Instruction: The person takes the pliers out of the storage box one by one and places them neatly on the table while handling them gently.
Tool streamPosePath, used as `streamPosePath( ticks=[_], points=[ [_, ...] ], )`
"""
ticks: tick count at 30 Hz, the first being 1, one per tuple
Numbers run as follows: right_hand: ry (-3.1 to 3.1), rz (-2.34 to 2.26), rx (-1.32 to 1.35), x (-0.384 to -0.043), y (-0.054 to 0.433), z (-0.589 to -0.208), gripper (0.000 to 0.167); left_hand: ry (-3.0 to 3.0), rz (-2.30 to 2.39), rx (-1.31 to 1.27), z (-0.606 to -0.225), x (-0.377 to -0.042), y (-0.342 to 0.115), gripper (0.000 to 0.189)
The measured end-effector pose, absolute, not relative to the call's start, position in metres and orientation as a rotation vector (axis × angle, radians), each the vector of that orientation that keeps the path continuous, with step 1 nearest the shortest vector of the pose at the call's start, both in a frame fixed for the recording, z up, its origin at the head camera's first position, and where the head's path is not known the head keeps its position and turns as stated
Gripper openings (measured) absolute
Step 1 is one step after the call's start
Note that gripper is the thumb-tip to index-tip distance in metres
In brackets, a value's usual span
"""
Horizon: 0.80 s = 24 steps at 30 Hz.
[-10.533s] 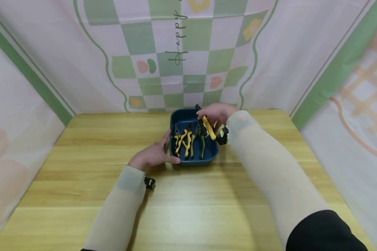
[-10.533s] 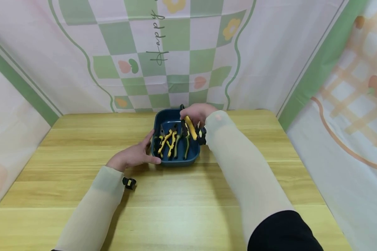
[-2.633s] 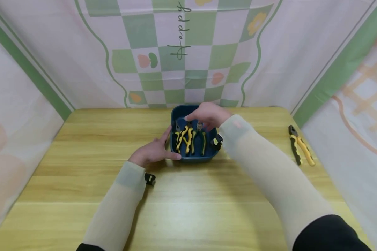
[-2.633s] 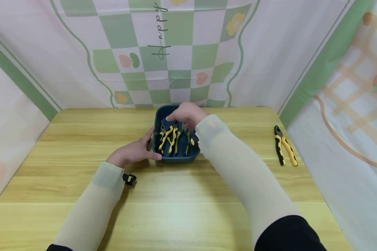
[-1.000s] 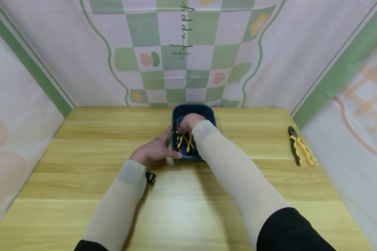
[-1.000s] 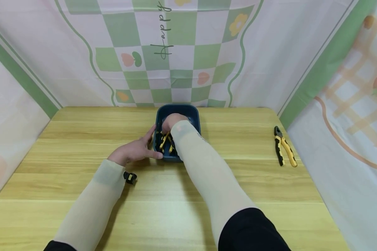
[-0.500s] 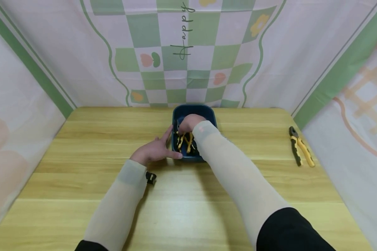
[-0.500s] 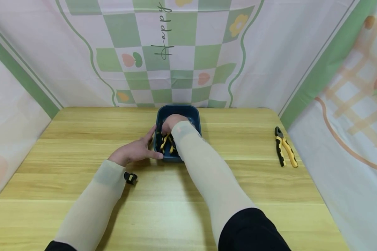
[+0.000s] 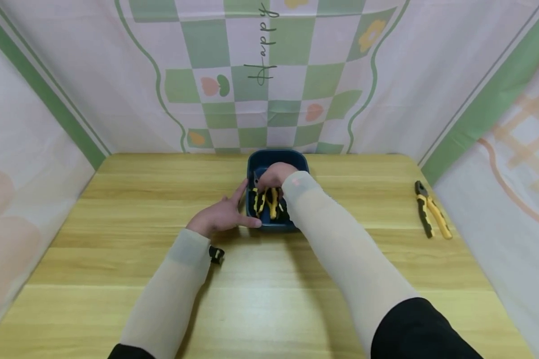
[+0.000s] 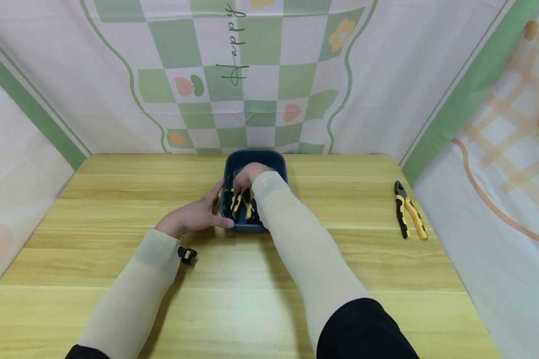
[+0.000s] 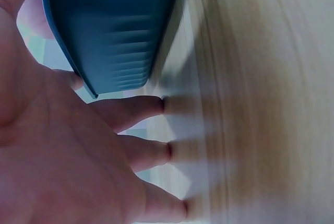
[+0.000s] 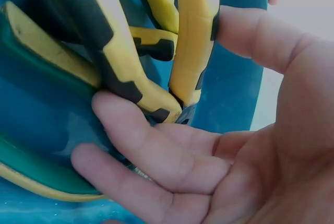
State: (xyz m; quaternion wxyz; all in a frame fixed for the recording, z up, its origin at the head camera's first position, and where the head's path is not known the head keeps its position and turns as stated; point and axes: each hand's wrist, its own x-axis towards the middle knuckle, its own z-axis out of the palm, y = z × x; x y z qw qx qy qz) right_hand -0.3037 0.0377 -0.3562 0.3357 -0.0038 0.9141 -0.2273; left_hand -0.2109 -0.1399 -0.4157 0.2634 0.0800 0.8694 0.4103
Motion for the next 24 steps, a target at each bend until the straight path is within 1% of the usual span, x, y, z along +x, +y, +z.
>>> streamPosePath(
  ticks=[3,11,17,24],
  points=[
    [2.356,-0.666,-0.012,-0.304,0.044,-0.358,0.052,2.345,1.113,0.21,-0.415,-0.211,-0.139,0.118],
    [2.357,-0.681,-0.009,-0.305,0.054,-0.359,0.064,2.358,1.089,0.198,-0.414,-0.21,-0.138,0.118],
    [2.285,-0.796,0.07,-0.307,0.059,-0.358,0.072,2.376,1.071,0.203,-0.414,-0.21,-0.138,0.119],
    [2.066,-1.017,0.165,-0.31,0.07,-0.359,0.074,2.386,1.065,0.211,-0.415,-0.21,-0.138,0.118]
  ],
)
